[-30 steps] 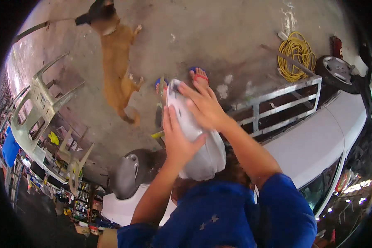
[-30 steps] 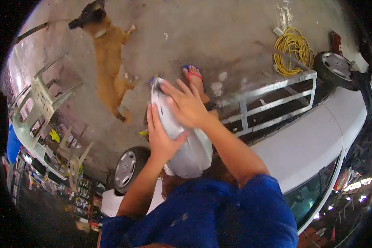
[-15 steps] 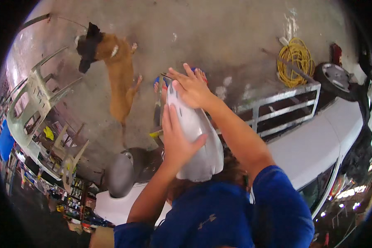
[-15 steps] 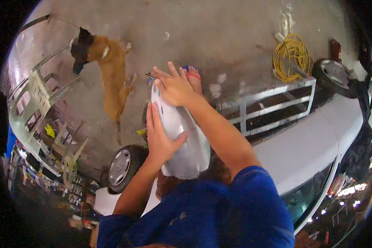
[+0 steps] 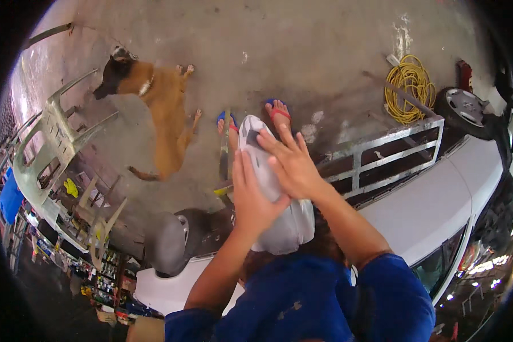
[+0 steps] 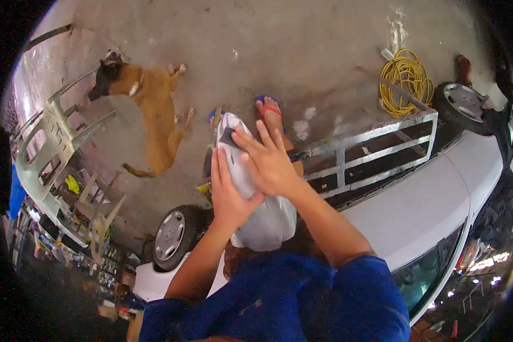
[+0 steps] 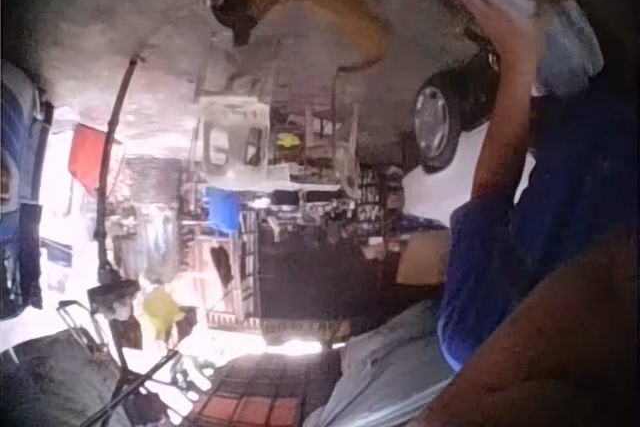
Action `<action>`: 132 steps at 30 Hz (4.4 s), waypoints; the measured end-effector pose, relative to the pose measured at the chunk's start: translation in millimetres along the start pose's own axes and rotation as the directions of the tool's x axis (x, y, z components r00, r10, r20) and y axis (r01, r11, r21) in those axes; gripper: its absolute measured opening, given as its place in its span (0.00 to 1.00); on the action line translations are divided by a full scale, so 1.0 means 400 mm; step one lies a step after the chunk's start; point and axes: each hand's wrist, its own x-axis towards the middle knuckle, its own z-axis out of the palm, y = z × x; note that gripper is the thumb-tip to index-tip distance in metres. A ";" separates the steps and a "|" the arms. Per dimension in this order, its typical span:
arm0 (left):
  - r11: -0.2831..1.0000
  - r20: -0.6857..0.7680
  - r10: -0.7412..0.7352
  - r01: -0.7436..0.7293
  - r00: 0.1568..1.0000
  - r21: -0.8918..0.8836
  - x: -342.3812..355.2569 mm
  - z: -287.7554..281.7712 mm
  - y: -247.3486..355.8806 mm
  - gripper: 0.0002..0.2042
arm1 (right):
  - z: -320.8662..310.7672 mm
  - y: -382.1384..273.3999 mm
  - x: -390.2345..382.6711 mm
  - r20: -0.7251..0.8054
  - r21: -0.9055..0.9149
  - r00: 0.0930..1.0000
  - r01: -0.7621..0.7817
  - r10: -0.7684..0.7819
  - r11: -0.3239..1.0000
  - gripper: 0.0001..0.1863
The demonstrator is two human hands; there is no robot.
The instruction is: The person prepares a car component by folding sandpaper and rubbing it over the surface to smooth the material.
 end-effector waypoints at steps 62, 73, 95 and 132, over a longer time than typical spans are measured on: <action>0.983 0.156 -0.031 0.002 0.987 0.184 -0.047 -0.039 0.082 0.66 | 0.016 0.088 0.170 -0.078 -0.089 0.986 0.141 -0.148 0.986 0.24; 0.993 0.019 -0.026 0.023 0.999 0.116 -0.156 0.027 0.043 0.70 | 0.038 0.094 0.140 -0.045 -0.123 0.996 0.070 -0.076 0.990 0.27; 0.984 -0.006 -0.056 0.054 0.998 -0.168 -0.115 0.015 -0.003 0.73 | 0.054 0.034 0.217 0.003 -0.185 0.998 0.062 -0.062 0.981 0.27; 0.987 -0.078 -0.086 0.074 0.993 -0.142 -0.126 0.051 -0.028 0.71 | 0.037 -0.039 -0.122 0.030 -0.162 0.976 0.217 -0.215 0.963 0.28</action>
